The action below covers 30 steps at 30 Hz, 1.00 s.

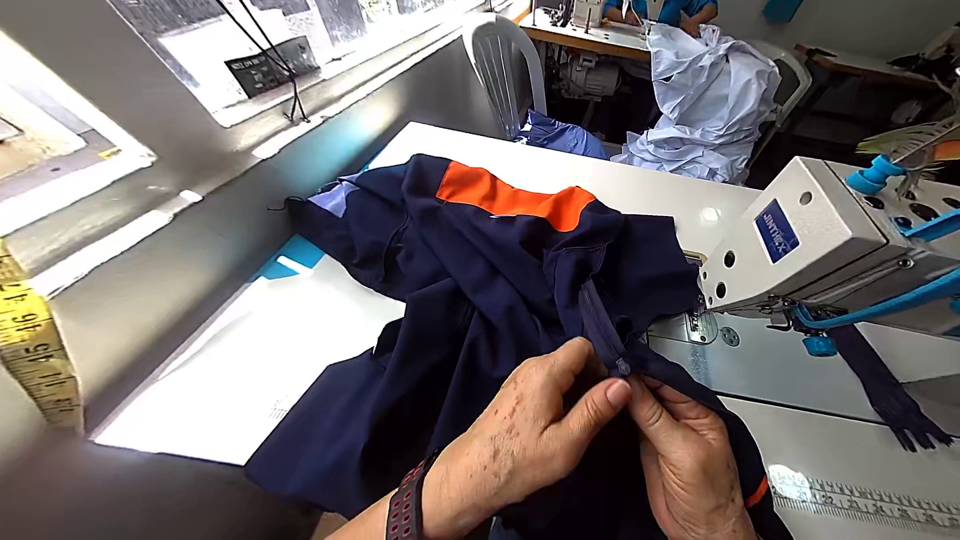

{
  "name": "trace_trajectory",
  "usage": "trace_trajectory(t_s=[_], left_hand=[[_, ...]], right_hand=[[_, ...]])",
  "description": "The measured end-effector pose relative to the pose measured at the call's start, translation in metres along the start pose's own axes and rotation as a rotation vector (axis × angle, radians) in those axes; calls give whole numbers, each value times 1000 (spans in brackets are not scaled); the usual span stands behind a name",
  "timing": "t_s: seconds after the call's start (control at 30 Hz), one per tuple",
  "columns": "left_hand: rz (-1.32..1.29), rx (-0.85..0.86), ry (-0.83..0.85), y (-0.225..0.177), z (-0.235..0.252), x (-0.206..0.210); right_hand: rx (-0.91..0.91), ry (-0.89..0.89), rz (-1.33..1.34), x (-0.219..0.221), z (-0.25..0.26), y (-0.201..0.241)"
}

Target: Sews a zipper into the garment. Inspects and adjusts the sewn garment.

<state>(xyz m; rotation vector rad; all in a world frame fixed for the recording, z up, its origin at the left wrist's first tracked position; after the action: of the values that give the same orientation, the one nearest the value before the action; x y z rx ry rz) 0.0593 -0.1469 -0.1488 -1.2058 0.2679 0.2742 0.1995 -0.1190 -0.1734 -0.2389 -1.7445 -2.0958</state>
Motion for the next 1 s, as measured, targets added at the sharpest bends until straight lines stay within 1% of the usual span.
trace_trajectory(t_s=[0.03,0.07,0.13,0.2,0.27,0.33,0.4,0.57,0.7,0.77,0.83,0.93,1.0], left_hand=[[-64,-94,-49,5,3,-4],[-170,-201,-64,11,7,-6],[-444,-343,-71,17,16,-5],[-589,-325,-111,16,22,-5],[-619,-251,-148,13,24,-6],[-614,-194,-131,10,20,-3],[-611,-172,-92,7,14,1],[-579,-196,-195,10,4,-1],[-572,-123,-191,7,-3,6],[-518,-101,-193,7,-6,12],[-380,-74,-200,6,-10,15],[-152,-9,-241,3,-18,16],[-104,3,-282,5,-20,14]], right_hand=[[-37,17,-14,1,-3,0],[-71,29,-26,3,-5,0],[-88,34,-26,4,-7,-3],[-32,9,19,4,-8,-7],[41,-27,95,1,-7,-12],[55,-37,134,-1,-7,-12],[37,-40,138,-2,-8,-10],[4,13,122,0,-10,-6],[-12,1,125,-2,-8,-4],[-41,-6,94,-4,-7,-4],[-117,19,-8,-7,-5,-1],[-312,58,-220,-8,-7,8],[-409,49,-333,-7,-9,13]])
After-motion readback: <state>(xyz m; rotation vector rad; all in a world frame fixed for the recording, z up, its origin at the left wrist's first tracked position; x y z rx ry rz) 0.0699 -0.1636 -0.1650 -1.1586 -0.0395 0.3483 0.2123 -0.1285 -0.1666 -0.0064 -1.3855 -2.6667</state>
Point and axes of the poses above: each hand's wrist, its own z-axis towards the middle knuckle, its own x-axis out of the palm, y = z × x, the point moved 8 cm from there along z, towards the middle knuckle, and after that the axes turned 4 degrees about -x, right-handed, at the moved point
